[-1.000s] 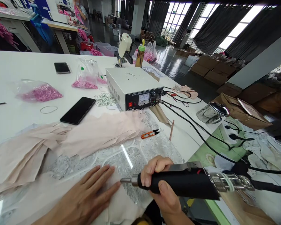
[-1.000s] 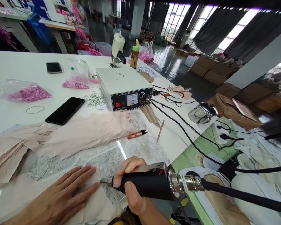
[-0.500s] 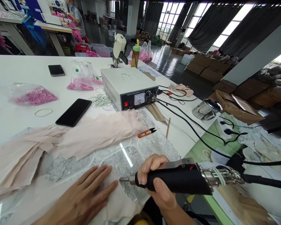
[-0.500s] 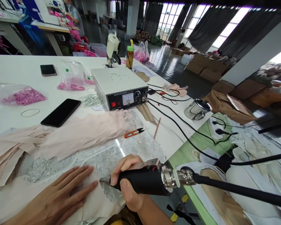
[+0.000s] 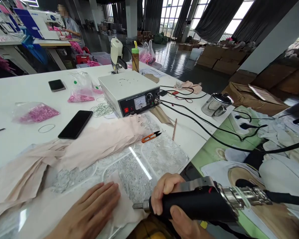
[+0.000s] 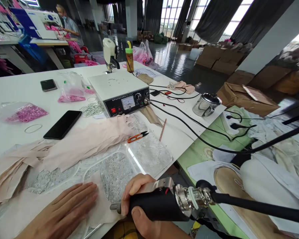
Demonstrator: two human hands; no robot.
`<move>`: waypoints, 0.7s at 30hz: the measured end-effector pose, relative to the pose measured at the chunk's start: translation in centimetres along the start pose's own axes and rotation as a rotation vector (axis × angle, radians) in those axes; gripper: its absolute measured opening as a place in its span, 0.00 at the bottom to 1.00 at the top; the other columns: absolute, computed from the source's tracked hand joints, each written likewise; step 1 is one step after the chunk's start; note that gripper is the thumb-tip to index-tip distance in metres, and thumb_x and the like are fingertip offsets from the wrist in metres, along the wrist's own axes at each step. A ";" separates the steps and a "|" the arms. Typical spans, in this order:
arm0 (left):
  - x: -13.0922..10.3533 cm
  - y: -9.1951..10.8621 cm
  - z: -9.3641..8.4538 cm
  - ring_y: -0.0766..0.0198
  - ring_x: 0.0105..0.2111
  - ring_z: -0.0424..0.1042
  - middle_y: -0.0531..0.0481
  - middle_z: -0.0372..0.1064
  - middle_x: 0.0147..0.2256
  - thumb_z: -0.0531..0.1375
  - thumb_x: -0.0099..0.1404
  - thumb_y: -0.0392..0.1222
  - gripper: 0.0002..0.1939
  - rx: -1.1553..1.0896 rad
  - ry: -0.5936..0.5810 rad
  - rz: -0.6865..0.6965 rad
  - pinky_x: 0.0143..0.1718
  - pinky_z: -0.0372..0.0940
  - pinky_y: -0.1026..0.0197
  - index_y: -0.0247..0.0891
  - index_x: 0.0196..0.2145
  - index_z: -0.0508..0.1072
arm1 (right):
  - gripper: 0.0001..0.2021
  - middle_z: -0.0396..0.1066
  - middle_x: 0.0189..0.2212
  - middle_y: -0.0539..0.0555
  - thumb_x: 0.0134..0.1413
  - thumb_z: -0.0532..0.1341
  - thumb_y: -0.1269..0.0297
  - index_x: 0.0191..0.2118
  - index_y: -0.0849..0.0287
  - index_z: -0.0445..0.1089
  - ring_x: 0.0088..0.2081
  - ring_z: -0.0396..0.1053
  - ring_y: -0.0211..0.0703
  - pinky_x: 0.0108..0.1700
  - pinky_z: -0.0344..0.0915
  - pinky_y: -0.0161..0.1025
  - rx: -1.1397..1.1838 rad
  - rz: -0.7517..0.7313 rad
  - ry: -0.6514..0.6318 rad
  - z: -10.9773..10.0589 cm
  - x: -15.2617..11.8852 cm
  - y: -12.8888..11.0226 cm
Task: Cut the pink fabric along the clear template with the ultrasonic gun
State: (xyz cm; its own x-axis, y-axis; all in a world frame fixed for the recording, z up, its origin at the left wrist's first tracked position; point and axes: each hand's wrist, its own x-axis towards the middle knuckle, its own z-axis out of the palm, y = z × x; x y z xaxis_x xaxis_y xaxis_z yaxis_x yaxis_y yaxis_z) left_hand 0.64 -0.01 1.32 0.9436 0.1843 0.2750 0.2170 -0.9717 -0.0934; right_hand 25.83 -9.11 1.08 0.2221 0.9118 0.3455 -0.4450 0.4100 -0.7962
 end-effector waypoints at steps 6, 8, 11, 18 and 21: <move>0.7 1.7 0.1 0.59 0.67 0.56 0.45 0.67 0.61 0.48 0.79 0.39 0.19 -0.010 -0.024 -0.039 0.68 0.51 0.58 0.33 0.60 0.70 | 0.08 0.67 0.32 0.50 0.60 0.62 0.56 0.43 0.48 0.67 0.22 0.65 0.35 0.25 0.63 0.36 -0.010 0.001 -0.002 -0.2 -0.2 -0.7; 0.7 1.9 0.3 0.57 0.68 0.55 0.45 0.66 0.62 0.49 0.78 0.39 0.19 -0.010 -0.039 -0.043 0.68 0.49 0.57 0.32 0.60 0.70 | 0.09 0.69 0.32 0.51 0.59 0.64 0.56 0.42 0.49 0.68 0.23 0.68 0.38 0.26 0.67 0.38 0.024 0.050 -0.060 -0.8 0.0 -0.5; 0.6 2.1 0.5 0.56 0.68 0.53 0.46 0.65 0.62 0.49 0.78 0.39 0.19 -0.013 -0.042 -0.046 0.69 0.48 0.56 0.32 0.61 0.70 | 0.09 0.71 0.30 0.51 0.56 0.67 0.55 0.40 0.49 0.70 0.19 0.68 0.38 0.19 0.67 0.36 0.205 0.032 -0.223 -1.9 0.4 0.5; 0.7 2.1 0.5 0.56 0.69 0.51 0.51 0.61 0.65 0.50 0.79 0.43 0.20 0.024 -0.031 -0.050 0.68 0.49 0.55 0.38 0.62 0.69 | 0.09 0.74 0.36 0.55 0.61 0.63 0.62 0.47 0.50 0.73 0.22 0.72 0.37 0.24 0.72 0.37 0.244 0.036 -0.225 -2.2 0.4 0.6; 0.5 2.1 0.7 0.53 0.68 0.52 0.50 0.60 0.66 0.51 0.78 0.43 0.19 0.029 -0.039 -0.044 0.67 0.53 0.54 0.41 0.62 0.69 | 0.09 0.73 0.36 0.55 0.61 0.64 0.62 0.46 0.51 0.73 0.22 0.72 0.36 0.25 0.72 0.37 0.239 0.022 -0.206 -2.2 0.2 0.4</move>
State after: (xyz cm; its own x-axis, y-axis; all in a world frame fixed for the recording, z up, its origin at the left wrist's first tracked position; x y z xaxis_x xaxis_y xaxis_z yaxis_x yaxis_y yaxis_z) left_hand 1.73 -1.91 0.62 0.9418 0.2327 0.2425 0.2650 -0.9579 -0.1103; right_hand 27.60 -8.81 -0.23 0.0401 0.8959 0.4424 -0.6448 0.3614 -0.6735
